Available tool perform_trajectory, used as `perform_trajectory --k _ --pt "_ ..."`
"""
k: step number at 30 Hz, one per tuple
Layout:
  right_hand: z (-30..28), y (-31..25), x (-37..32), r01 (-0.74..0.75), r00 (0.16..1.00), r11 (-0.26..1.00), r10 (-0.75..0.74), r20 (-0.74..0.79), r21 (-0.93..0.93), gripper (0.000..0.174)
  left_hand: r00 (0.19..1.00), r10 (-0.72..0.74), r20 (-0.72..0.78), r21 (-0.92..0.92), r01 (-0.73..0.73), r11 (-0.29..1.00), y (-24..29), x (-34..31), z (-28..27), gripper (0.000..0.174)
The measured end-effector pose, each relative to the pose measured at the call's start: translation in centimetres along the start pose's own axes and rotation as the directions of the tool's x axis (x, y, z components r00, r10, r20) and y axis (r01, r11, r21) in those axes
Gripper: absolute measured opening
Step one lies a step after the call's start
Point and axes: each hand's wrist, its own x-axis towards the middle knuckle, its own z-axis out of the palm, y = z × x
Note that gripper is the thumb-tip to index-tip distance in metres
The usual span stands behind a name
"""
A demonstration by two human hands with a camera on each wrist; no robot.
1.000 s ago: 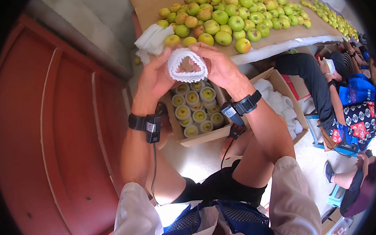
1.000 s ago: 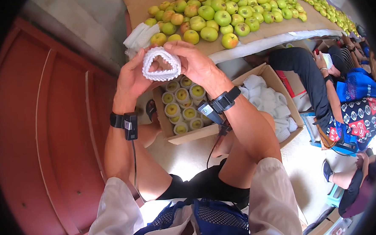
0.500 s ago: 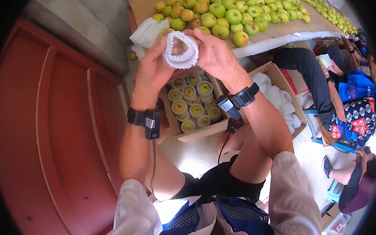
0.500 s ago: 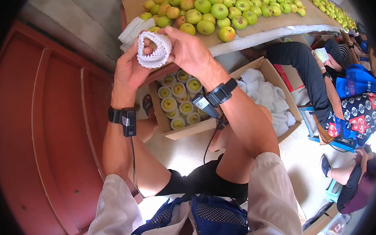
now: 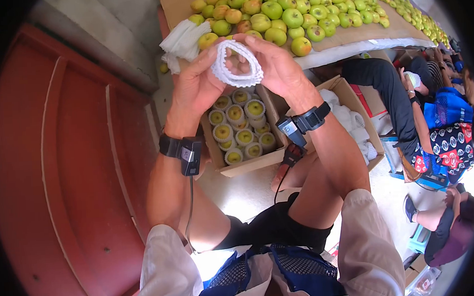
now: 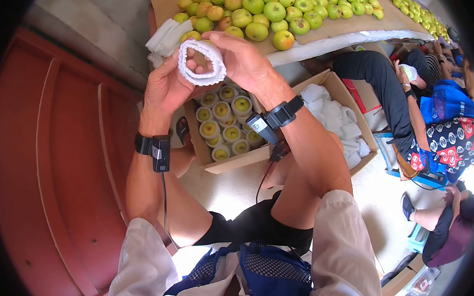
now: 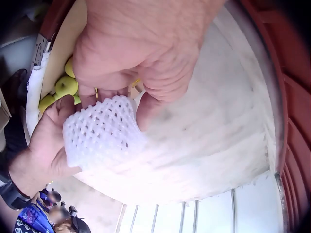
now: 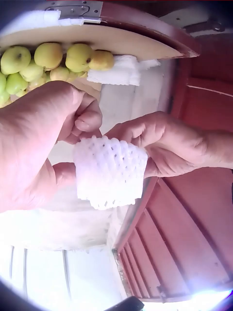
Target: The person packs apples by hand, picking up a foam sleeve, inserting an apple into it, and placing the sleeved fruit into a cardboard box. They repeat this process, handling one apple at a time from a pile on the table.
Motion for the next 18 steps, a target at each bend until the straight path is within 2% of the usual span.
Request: perform_trajectory --k 3,6,9,12,15,17,18 --pt "0.2 0.0 -0.1 -0.022 0.998 0.995 0.026 -0.051 0.095 0.038 0.999 0.033 -0.026 0.032 -0.032 0.999 -0.3 0.2 0.1 0.048" --pt "-1.0 0.4 0.2 0.061 0.996 0.995 -0.055 -0.072 0.077 0.039 0.995 -0.063 0.08 0.15 0.051 0.987 -0.1 0.0 0.4 0.049" --pt "-1.5 0.0 0.0 0.084 0.993 0.996 -0.084 -0.077 -0.005 0.04 0.967 -0.176 0.183 0.164 0.146 0.976 0.0 -0.4 0.6 0.05" --pt "-1.2 -0.6 -0.3 0.045 0.999 0.988 -0.049 -0.022 -0.145 0.039 0.998 -0.066 0.025 0.033 0.065 0.997 -0.1 -0.5 1.1 0.042" --pt "-1.6 -0.2 0.4 0.037 0.999 0.986 -0.037 -0.002 -0.16 0.038 0.998 -0.065 -0.018 0.01 0.065 0.998 0.2 -0.3 1.0 0.039" --pt "-1.5 0.1 0.8 0.038 0.999 0.99 -0.042 -0.022 -0.135 0.036 0.997 -0.061 0.042 0.065 0.058 0.996 0.1 -0.2 0.3 0.046" --pt "-1.4 0.2 0.8 0.034 0.999 0.997 -0.033 0.002 -0.065 0.037 0.996 -0.059 0.069 0.092 0.053 0.994 0.1 -0.1 0.1 0.05"
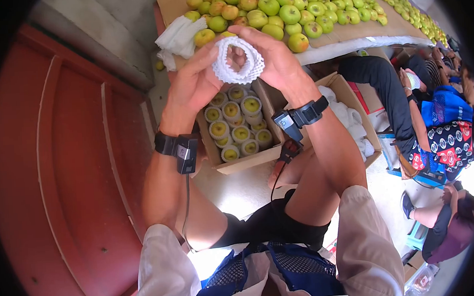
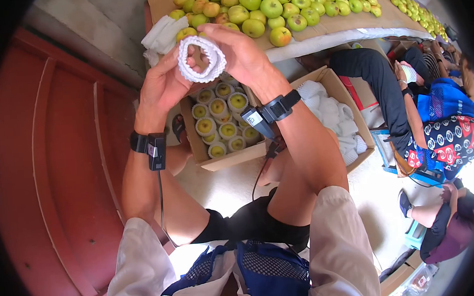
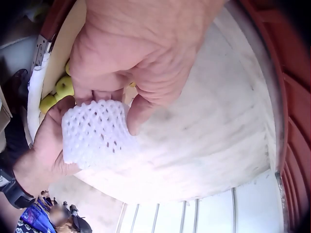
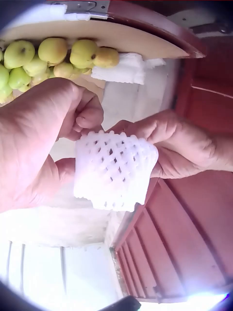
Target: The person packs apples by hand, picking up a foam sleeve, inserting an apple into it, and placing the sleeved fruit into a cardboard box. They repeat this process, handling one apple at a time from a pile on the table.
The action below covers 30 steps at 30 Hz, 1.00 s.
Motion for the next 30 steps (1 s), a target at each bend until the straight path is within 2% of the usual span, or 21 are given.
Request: perform_trajectory --k 2,5,6,9,12,15,18,19,20,22,23,24,25,27,28,29,30 --pt "0.7 -0.2 0.0 -0.012 0.999 0.99 0.004 0.052 0.142 0.04 0.997 0.065 -0.041 -0.005 -0.065 0.998 -0.2 0.3 0.1 0.051" --pt "2.3 -0.3 -0.9 -0.017 0.998 0.99 0.026 -0.059 0.137 0.04 0.989 0.097 -0.109 0.018 -0.095 0.995 -0.3 0.4 0.3 0.051" --pt "1.9 -0.2 -0.8 -0.011 1.0 0.993 0.013 -0.01 0.121 0.038 0.986 0.099 -0.134 0.031 -0.095 0.995 -0.3 0.3 0.2 0.051" --pt "0.5 -0.2 -0.2 0.039 0.999 0.993 -0.039 -0.003 0.116 0.039 0.999 0.033 0.027 0.071 -0.035 0.997 0.0 -0.2 1.0 0.05" --pt "0.5 -0.6 -0.2 0.034 0.999 0.995 -0.031 -0.034 0.089 0.037 0.996 -0.045 0.077 -0.099 0.052 0.994 -0.1 -0.1 0.6 0.048" --pt "1.1 -0.9 -0.6 0.023 0.999 0.997 -0.025 -0.025 -0.073 0.036 0.999 0.004 -0.054 -0.075 -0.008 0.997 -0.3 -0.2 1.3 0.04" --pt "1.3 -0.5 -0.4 0.026 0.999 0.999 -0.027 -0.025 -0.038 0.036 0.998 -0.015 0.064 -0.196 0.028 0.98 -0.7 0.4 0.0 0.036" --pt "0.1 -0.3 0.0 0.043 0.998 0.999 -0.043 0.038 -0.019 0.036 0.999 -0.029 0.04 -0.123 0.034 0.992 -1.0 0.5 -1.2 0.042" --pt "-0.2 -0.2 0.2 0.066 0.996 0.997 -0.068 0.056 0.035 0.034 0.995 -0.002 0.101 -0.16 0.018 0.987 -0.9 0.5 -0.4 0.042" --pt "-0.7 -0.2 0.7 0.019 0.99 0.978 -0.046 0.131 0.206 0.031 0.997 0.015 0.074 -0.211 0.001 0.977 -1.0 0.7 -0.9 0.039" --pt "-0.3 -0.1 0.7 0.015 0.996 0.965 -0.036 0.077 0.26 0.03 0.996 0.004 0.088 -0.184 0.012 0.983 -0.9 0.8 -1.4 0.037" --pt "-0.5 0.1 0.7 -0.002 0.996 0.97 -0.019 0.086 0.243 0.032 0.998 0.021 0.058 -0.214 -0.008 0.977 -0.9 0.9 -2.3 0.038" --pt "-0.4 0.4 0.8 0.04 0.997 0.975 -0.055 0.06 0.22 0.033 0.994 0.043 0.098 -0.254 -0.016 0.967 -0.8 1.0 -2.6 0.04" --pt "0.2 0.1 0.2 0.026 1.0 0.979 -0.027 0.002 0.203 0.03 0.996 0.065 -0.068 -0.227 -0.079 0.971 -0.6 0.7 -2.0 0.039" --pt "0.3 0.0 0.0 0.061 0.998 0.981 -0.063 0.005 0.185 0.027 0.998 0.058 -0.016 -0.189 -0.06 0.98 -0.6 0.8 -2.1 0.037" --pt "-0.1 0.1 0.5 0.094 0.995 0.979 -0.095 -0.004 0.183 0.025 0.992 0.047 0.121 -0.166 -0.027 0.986 -0.7 1.1 -3.2 0.036" --pt "0.2 -0.3 0.1 0.106 0.994 0.976 -0.104 -0.022 0.192 0.024 0.996 0.019 0.088 -0.168 -0.004 0.986 -0.9 1.1 -2.7 0.035"
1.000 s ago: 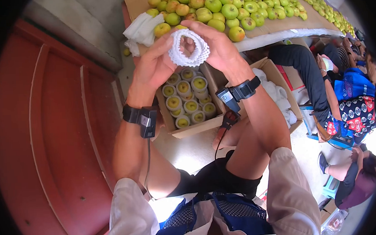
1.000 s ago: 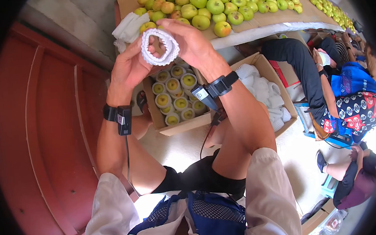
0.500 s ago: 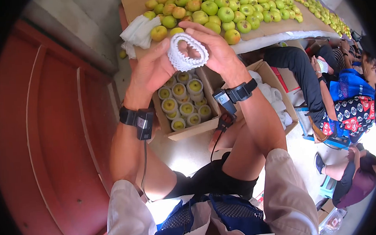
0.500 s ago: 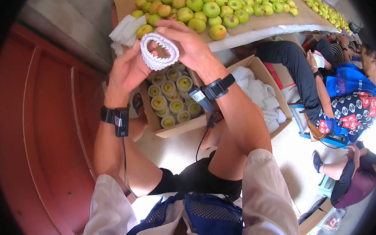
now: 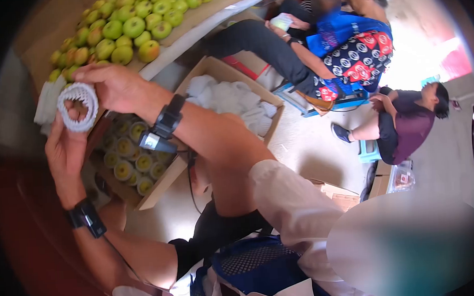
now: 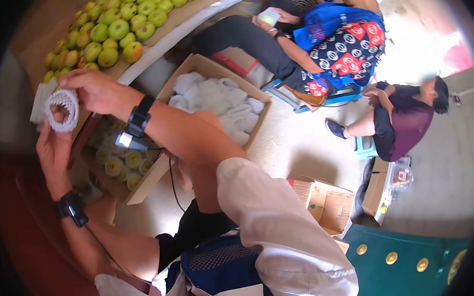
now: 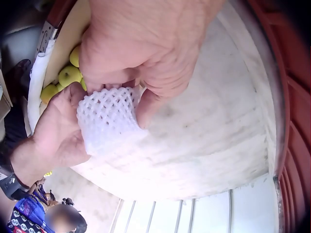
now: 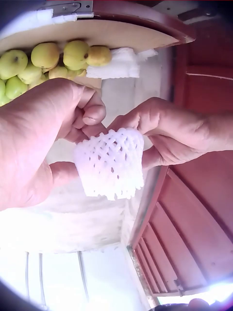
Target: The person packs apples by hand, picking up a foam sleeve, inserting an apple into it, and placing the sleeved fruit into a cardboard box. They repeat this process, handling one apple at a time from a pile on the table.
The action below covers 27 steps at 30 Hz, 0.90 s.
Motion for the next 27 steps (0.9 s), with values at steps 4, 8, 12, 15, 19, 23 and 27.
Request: perform_trajectory --k 4,8,12,15,19,23,27 --pt "0.7 -0.8 -0.9 0.061 0.998 0.997 -0.063 -0.026 -0.05 0.025 0.98 -0.042 -0.196 0.011 0.045 0.999 -0.9 -0.4 3.1 0.031" --pt "1.9 -1.4 -2.1 0.034 0.998 0.973 -0.044 -0.037 -0.228 0.03 0.993 -0.09 -0.07 -0.029 0.088 0.996 -1.1 -0.6 2.1 0.032" --pt "2.6 -1.6 -2.0 0.074 0.997 0.997 -0.073 0.04 -0.033 0.029 1.0 0.002 -0.027 -0.053 -0.003 0.999 -0.9 0.1 2.3 0.048" --pt "3.3 -2.0 -3.0 0.002 0.999 0.999 -0.004 0.052 0.049 0.026 0.998 0.056 -0.008 -0.091 -0.056 0.994 -0.8 0.6 2.9 0.05" --pt "1.6 -0.9 -2.1 0.077 0.996 0.997 -0.077 0.043 -0.008 0.027 1.0 0.003 -0.01 -0.039 -0.003 0.999 -1.5 0.5 4.2 0.048" --pt "2.4 -1.7 -2.8 0.016 0.999 0.985 -0.01 0.036 -0.17 0.029 0.996 -0.084 -0.027 -0.109 0.081 0.991 -1.3 -0.2 4.4 0.03" --pt "3.6 -0.4 -2.4 0.009 1.0 0.991 -0.013 -0.027 -0.133 0.031 0.999 0.001 -0.049 -0.06 -0.004 0.998 -0.6 -0.6 4.1 0.044"
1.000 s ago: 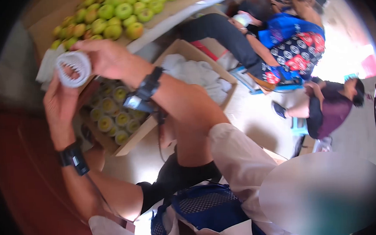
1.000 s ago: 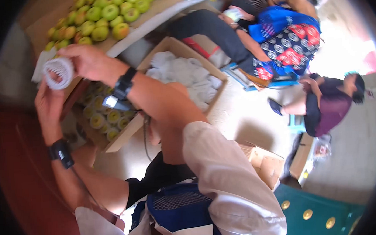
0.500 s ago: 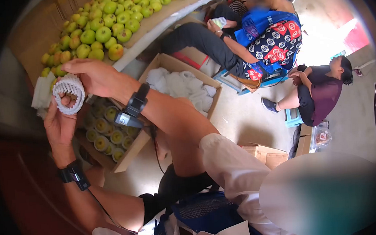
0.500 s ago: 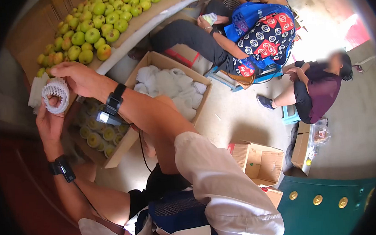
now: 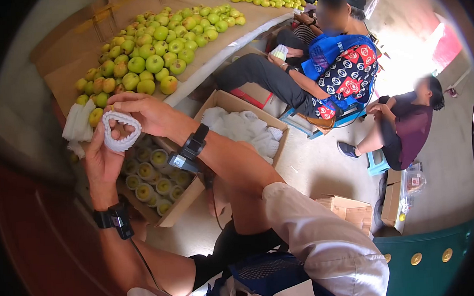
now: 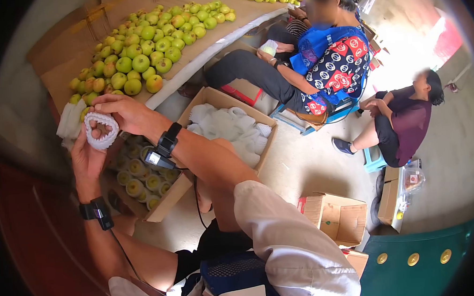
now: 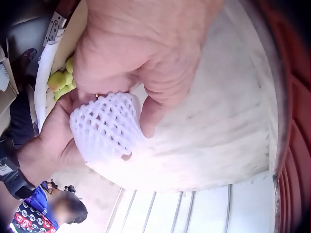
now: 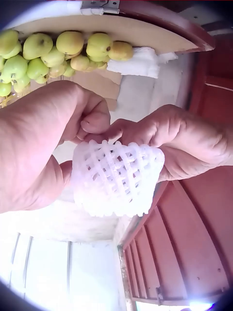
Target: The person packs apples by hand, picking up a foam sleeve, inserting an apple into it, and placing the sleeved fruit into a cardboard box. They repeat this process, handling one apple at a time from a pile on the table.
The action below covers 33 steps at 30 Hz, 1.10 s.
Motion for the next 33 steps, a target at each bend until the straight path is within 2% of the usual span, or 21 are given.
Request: perform_trajectory --k 3,5,8,11,14,18,20,26,30,31,33 --pt "0.3 0.8 0.4 -0.046 0.998 0.992 0.039 0.054 0.121 0.03 0.991 0.096 -0.096 0.049 -0.092 0.995 0.4 -0.3 0.3 0.046" --pt "0.2 1.1 0.8 -0.073 0.995 0.988 0.063 0.078 0.134 0.029 0.982 0.141 -0.128 0.063 -0.134 0.989 0.8 -0.5 0.1 0.047" --pt "-0.1 1.7 1.3 -0.071 0.996 0.991 0.063 0.068 0.114 0.03 0.986 0.145 -0.077 0.022 -0.144 0.989 1.3 -1.0 -0.1 0.045" --pt "-0.7 2.3 1.6 -0.016 0.994 0.994 0.004 0.106 0.105 0.031 0.985 0.017 0.173 0.023 -0.021 1.0 1.7 -1.2 -1.6 0.041" --pt "-0.8 1.9 2.0 -0.014 0.991 0.999 0.008 0.136 0.039 0.034 0.999 -0.014 0.032 0.023 0.014 1.0 1.6 -2.1 -0.3 0.045" --pt "0.1 1.2 2.2 -0.081 0.989 0.99 0.094 0.115 -0.116 0.035 0.997 -0.029 0.077 0.035 0.026 0.999 2.6 -2.3 -1.6 0.042" --pt "0.4 1.2 2.5 -0.103 0.981 0.975 0.132 0.139 -0.197 0.036 1.0 0.005 0.006 0.061 -0.005 0.998 2.7 -2.7 -1.2 0.044" --pt "1.3 1.0 2.5 -0.134 0.98 0.987 0.145 0.136 -0.086 0.039 0.997 0.066 -0.034 0.043 -0.065 0.997 3.1 -2.8 -1.9 0.051" --pt "0.5 1.2 2.8 -0.141 0.976 0.981 0.16 0.146 -0.132 0.041 0.982 0.165 -0.09 0.044 -0.162 0.986 3.3 -2.5 -0.7 0.057" --pt "0.3 1.3 2.8 -0.148 0.971 0.98 0.169 0.168 -0.133 0.041 0.987 0.157 -0.025 0.028 -0.156 0.987 3.5 -2.4 -1.3 0.056" --pt "-0.3 1.7 3.0 -0.162 0.962 0.982 0.18 0.204 -0.101 0.041 0.984 0.173 -0.034 0.027 -0.173 0.985 3.2 -2.3 -1.4 0.054"
